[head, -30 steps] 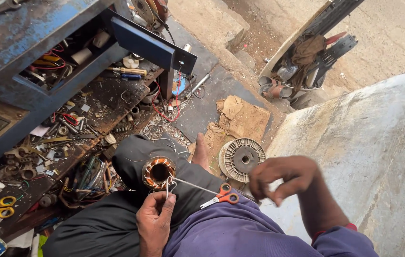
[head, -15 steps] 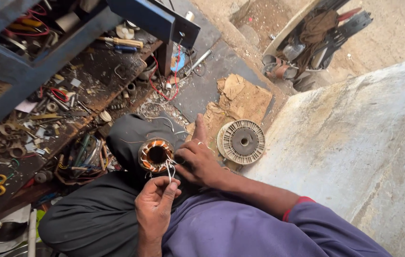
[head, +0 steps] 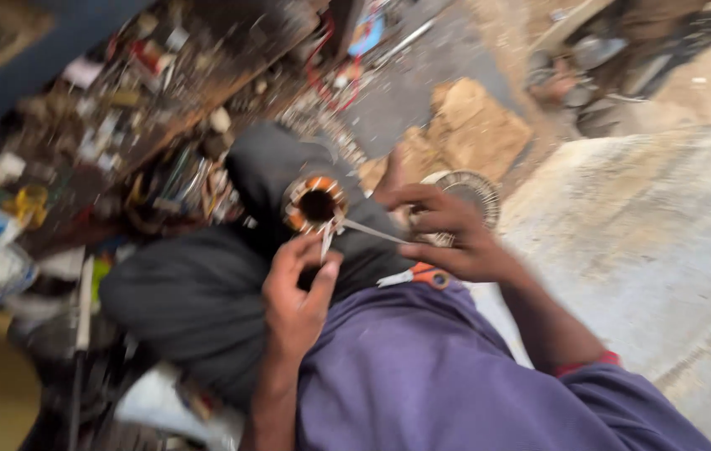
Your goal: The person is repairing a cylindrical electrical component, likely a motor stator, by hand. They are wrapping white wire around the copper windings, using a pair of scissors to cut the wire, and adjusting the component's position.
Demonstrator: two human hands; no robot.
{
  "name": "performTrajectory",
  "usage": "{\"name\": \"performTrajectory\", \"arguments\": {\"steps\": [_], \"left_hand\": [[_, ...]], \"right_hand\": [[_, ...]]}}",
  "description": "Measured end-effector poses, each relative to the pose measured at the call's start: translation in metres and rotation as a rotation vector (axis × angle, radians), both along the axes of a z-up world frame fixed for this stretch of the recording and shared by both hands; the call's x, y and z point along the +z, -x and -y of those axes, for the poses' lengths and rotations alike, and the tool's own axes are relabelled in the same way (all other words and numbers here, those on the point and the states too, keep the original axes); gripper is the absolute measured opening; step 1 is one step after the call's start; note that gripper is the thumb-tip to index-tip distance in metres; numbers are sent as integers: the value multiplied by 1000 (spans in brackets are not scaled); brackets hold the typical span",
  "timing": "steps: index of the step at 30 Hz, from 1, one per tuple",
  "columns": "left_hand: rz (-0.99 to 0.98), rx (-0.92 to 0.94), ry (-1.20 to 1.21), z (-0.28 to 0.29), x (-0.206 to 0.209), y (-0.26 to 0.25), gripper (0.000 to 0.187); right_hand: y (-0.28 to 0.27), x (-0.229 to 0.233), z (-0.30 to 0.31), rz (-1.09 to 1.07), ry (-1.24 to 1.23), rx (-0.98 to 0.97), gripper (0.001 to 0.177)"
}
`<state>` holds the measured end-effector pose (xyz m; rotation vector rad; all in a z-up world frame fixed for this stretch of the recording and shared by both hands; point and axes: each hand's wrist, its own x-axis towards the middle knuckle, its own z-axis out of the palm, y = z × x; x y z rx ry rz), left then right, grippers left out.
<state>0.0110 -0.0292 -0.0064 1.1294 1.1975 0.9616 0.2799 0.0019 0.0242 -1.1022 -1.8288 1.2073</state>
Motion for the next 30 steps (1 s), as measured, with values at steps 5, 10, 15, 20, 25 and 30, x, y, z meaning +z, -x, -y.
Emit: {"name": "performTrajectory", "arguments": {"steps": [5,10,15,20,25,30], "left_hand": [[-165,-33,-153,-6,0,-7,36],[-189,-46,-197,-10,1,-16,32],[-110,38,-221,-15,-10,-20,29],[-163,90,-451,-22,-18,-23,27],[-226,112,-410,-19,-15,-25,28],[-416,84,-509,-10,-6,-24,32]], "right_hand": [[-30,42,3,-31,152,320,12],[-23,35,-3,-358,339,393,12],[-21,15,13,-562,528,123,14],[-26,17,18,-443,599,26,12],[-13,15,15,-148,615,-118,14],[21,-10,8,172,460,-275,35]]}}
